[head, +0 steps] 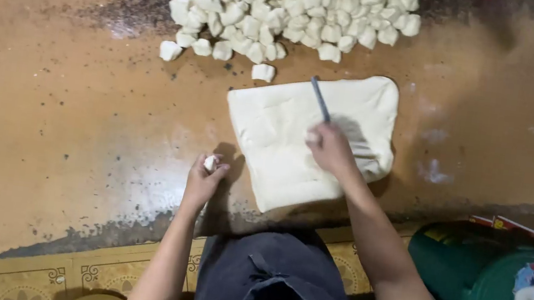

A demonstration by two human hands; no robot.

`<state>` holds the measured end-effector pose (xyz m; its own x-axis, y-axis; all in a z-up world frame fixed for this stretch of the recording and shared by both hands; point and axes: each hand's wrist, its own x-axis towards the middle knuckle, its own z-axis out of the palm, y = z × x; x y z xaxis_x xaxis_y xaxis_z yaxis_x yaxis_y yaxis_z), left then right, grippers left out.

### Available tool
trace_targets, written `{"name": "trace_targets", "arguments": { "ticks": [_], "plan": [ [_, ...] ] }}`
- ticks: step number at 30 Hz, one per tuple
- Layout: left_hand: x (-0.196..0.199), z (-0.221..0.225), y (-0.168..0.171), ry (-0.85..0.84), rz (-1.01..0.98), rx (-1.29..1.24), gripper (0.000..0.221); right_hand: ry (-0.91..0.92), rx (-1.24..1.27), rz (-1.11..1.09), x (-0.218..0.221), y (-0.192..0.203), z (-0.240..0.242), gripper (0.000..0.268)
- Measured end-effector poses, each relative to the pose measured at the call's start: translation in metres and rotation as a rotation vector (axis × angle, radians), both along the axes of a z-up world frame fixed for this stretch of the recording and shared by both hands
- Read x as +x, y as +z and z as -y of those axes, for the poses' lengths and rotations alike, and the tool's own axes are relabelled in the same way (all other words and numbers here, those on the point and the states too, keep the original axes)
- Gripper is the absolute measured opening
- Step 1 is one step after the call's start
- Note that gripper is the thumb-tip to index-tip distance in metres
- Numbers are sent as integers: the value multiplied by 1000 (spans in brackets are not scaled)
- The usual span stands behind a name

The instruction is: Cutting a large slab of dough into strips and then into small pieces before rolling them into balls

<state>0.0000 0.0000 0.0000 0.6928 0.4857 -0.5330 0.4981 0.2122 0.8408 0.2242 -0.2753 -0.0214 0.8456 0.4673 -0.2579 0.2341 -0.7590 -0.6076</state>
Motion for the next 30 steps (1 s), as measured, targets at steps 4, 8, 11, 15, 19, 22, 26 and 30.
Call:
{"name": "trace_targets", "arguments": {
  "ticks": [4, 8, 11, 15, 19, 22, 26, 30],
  "plan": [
    [23, 32, 31, -145, 21, 147, 29, -95, 644, 19, 3, 115, -17, 91],
    [32, 33, 46, -124, 113, 113, 25, -113, 108, 175, 2, 59, 24, 43],
    [34, 20, 26, -173, 109, 218, 26, -56, -257, 22, -15, 32, 37, 46],
    [84, -20, 0, -242, 90, 523, 27, -50, -193, 115, -9, 29, 42, 22],
    [156, -57, -36, -273, 181, 613, 27, -95, -213, 88, -76, 3, 60, 25],
    [174, -67, -75, -401, 126, 769, 31, 471, -288, 936, -133, -10, 40, 25],
    [160, -74, -68, -518, 141, 733, 25, -409, -70, -341, -166, 78, -27, 37],
    [155, -70, -59, -558, 136, 736, 23, -296, -149, -117, -185, 61, -23, 27]
  ]
}}
